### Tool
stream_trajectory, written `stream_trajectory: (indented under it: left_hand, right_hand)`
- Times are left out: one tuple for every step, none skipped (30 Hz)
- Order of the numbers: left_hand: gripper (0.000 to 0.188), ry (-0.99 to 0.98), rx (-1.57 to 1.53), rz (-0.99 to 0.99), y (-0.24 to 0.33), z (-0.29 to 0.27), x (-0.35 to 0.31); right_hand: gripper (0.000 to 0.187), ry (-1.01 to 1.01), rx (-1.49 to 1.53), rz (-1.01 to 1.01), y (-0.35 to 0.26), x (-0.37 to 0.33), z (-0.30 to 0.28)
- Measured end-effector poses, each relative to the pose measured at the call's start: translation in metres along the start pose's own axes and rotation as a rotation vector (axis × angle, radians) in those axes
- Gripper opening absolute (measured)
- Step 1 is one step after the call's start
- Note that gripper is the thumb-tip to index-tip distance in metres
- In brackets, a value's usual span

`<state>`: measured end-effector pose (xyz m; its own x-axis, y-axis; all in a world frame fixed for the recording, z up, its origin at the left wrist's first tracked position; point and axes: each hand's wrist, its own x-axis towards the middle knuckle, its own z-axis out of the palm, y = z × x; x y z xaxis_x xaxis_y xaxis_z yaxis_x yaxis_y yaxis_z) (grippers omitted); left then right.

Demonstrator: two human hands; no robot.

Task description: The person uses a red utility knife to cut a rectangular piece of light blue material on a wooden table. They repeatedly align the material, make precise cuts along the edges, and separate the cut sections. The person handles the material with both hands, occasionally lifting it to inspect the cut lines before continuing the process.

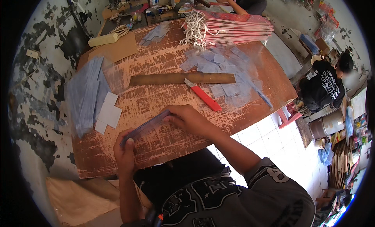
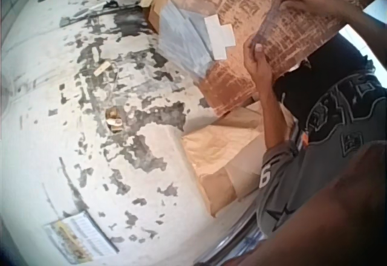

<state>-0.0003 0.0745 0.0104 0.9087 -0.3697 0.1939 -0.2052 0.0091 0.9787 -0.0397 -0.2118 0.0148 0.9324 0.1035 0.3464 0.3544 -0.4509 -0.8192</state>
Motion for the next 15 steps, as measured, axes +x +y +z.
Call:
stream_trajectory:
  left_hand:
    - [0.031,0.028,-0.015,-0.012,-0.007,0.000,0.000]
    - [0.031,0.057,-0.029,-0.023,-0.012,0.000,-0.001]
    - [0.030,0.071,-0.042,-0.027,-0.016,0.000,-0.002]
    - [0.030,0.085,-0.054,-0.030,-0.018,0.002,0.000]
    - [0.030,0.099,-0.070,-0.019,-0.019,0.004,0.005]
    - [0.029,0.118,-0.102,-0.030,-0.021,0.006,0.006]
    - [0.029,0.136,-0.134,-0.041,-0.023,0.009,0.006]
    - [0.029,0.149,-0.161,-0.057,-0.024,0.013,0.005]
    - [0.028,0.162,-0.175,-0.061,-0.021,0.017,0.005]
    - [0.027,0.174,-0.189,-0.064,-0.016,0.021,0.005]
    - [0.025,0.190,-0.199,-0.065,-0.013,0.023,0.006]
    - [0.024,0.202,-0.173,-0.045,-0.012,0.025,0.008]
    - [0.022,0.213,-0.147,-0.026,-0.011,0.027,0.011]
    - [0.020,0.229,-0.114,-0.020,-0.012,0.027,0.007]
    - [0.019,0.239,-0.104,-0.025,-0.012,0.028,0.007]
  right_hand:
    - [0.021,0.048,-0.026,-0.017,-0.001,-0.001,0.003]
    - [0.022,0.095,-0.052,-0.035,-0.003,-0.002,0.007]
    - [0.023,0.136,-0.072,-0.044,-0.006,-0.006,0.014]
    - [0.025,0.178,-0.052,0.045,-0.009,-0.010,0.020]
    - [0.028,0.222,-0.041,0.124,-0.014,-0.010,0.023]
    - [0.031,0.266,-0.030,0.202,-0.018,-0.009,0.026]
    - [0.033,0.300,-0.020,0.205,-0.019,-0.010,0.031]
    - [0.035,0.339,-0.005,0.216,-0.018,-0.013,0.037]
    - [0.037,0.376,0.001,0.226,-0.018,-0.017,0.041]
    - [0.037,0.402,-0.016,0.211,-0.017,-0.020,0.046]
    - [0.038,0.426,-0.028,0.192,-0.016,-0.020,0.051]
    - [0.039,0.451,-0.041,0.173,-0.016,-0.019,0.055]
    - [0.038,0.444,-0.056,0.191,-0.017,-0.017,0.055]
    - [0.038,0.431,-0.064,0.219,-0.021,-0.016,0.055]
    - [0.038,0.424,-0.081,0.237,-0.023,-0.015,0.052]
